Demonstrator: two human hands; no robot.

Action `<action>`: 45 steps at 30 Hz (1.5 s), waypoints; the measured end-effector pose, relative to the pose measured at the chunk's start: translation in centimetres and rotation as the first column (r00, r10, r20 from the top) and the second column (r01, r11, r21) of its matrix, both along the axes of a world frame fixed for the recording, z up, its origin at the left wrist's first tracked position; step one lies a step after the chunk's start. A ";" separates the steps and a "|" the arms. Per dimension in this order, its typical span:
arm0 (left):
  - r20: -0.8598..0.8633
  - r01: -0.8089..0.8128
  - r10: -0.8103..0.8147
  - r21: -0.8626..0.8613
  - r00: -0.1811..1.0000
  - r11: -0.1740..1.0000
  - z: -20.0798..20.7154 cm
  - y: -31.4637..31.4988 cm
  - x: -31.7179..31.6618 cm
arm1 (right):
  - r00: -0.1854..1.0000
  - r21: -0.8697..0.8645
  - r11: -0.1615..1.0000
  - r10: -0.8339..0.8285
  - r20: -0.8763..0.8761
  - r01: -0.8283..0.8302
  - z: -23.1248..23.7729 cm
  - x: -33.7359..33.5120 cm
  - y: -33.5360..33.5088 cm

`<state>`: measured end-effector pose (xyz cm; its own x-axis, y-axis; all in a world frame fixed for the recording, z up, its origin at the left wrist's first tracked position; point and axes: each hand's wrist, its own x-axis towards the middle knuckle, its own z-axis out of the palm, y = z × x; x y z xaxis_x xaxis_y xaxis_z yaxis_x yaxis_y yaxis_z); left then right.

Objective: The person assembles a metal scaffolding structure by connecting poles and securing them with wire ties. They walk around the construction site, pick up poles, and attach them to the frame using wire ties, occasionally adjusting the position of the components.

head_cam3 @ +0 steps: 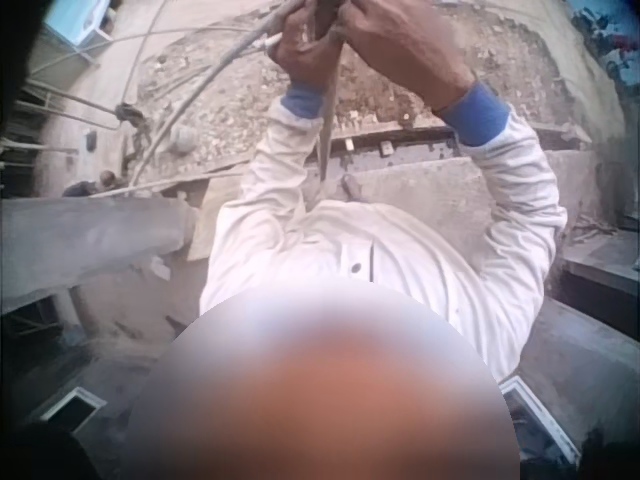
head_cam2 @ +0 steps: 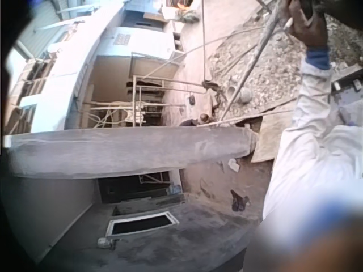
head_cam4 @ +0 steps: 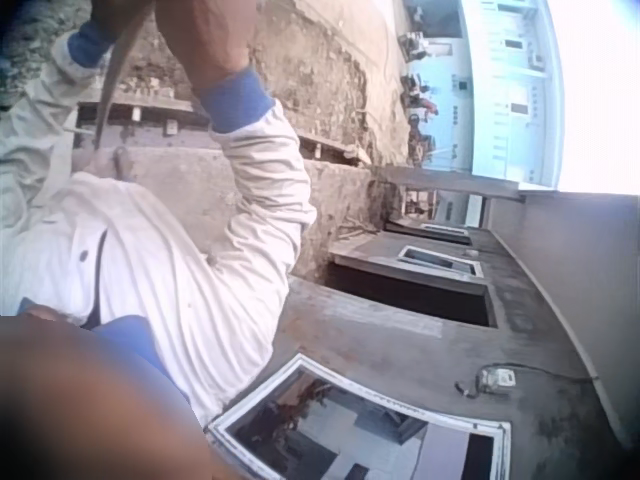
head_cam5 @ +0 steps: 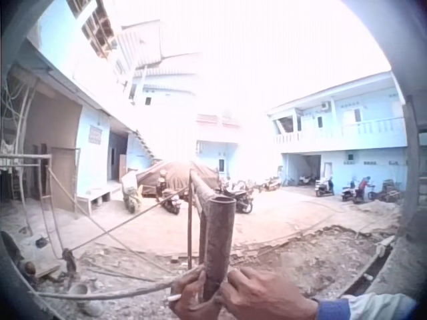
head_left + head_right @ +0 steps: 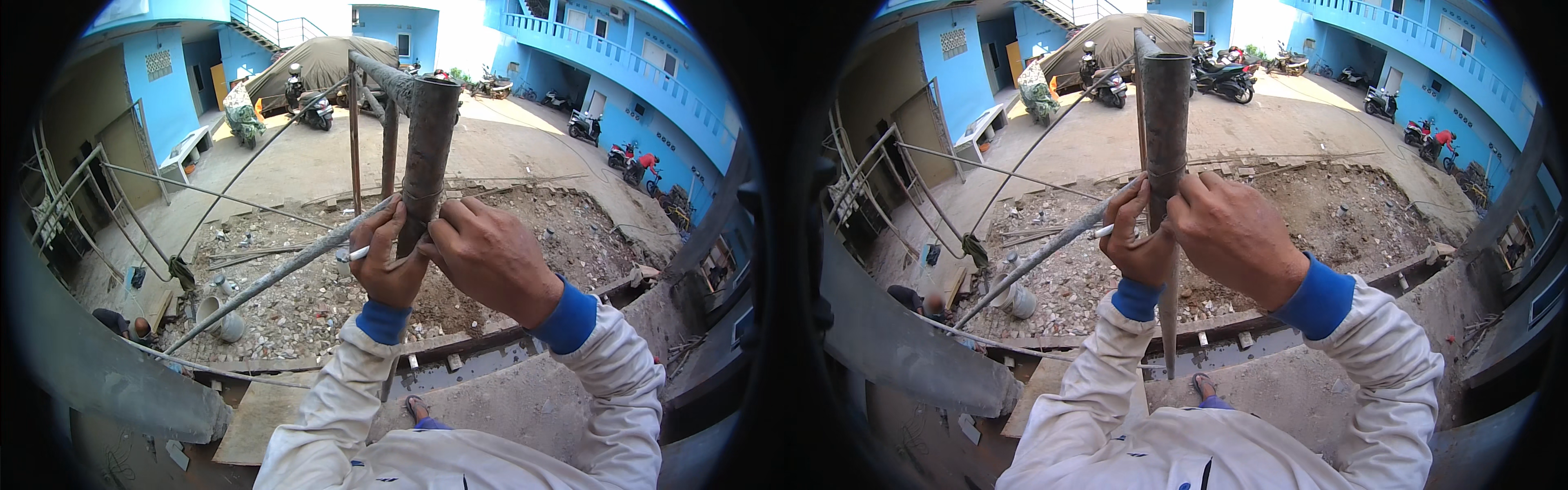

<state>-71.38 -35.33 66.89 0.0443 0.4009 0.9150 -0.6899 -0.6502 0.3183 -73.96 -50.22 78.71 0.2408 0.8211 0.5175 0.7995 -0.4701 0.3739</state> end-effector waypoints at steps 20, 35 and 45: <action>-0.545 0.426 -0.336 0.044 0.768 0.903 3.9 7.2 -1.3 | -0.021 0.582 0.472 0.788 -0.615 0.662 -7.2 0.1 2.5; -0.542 0.419 -0.357 -0.011 0.760 0.908 3.7 6.8 -1.4 | 0.998 -0.001 0.999 -0.041 -0.052 0.041 -2.1 3.0 -0.1; -0.566 0.467 -0.402 -0.033 0.720 0.884 3.1 7.3 -0.8 | 0.428 0.729 0.478 0.597 -0.678 0.490 -7.3 0.4 4.1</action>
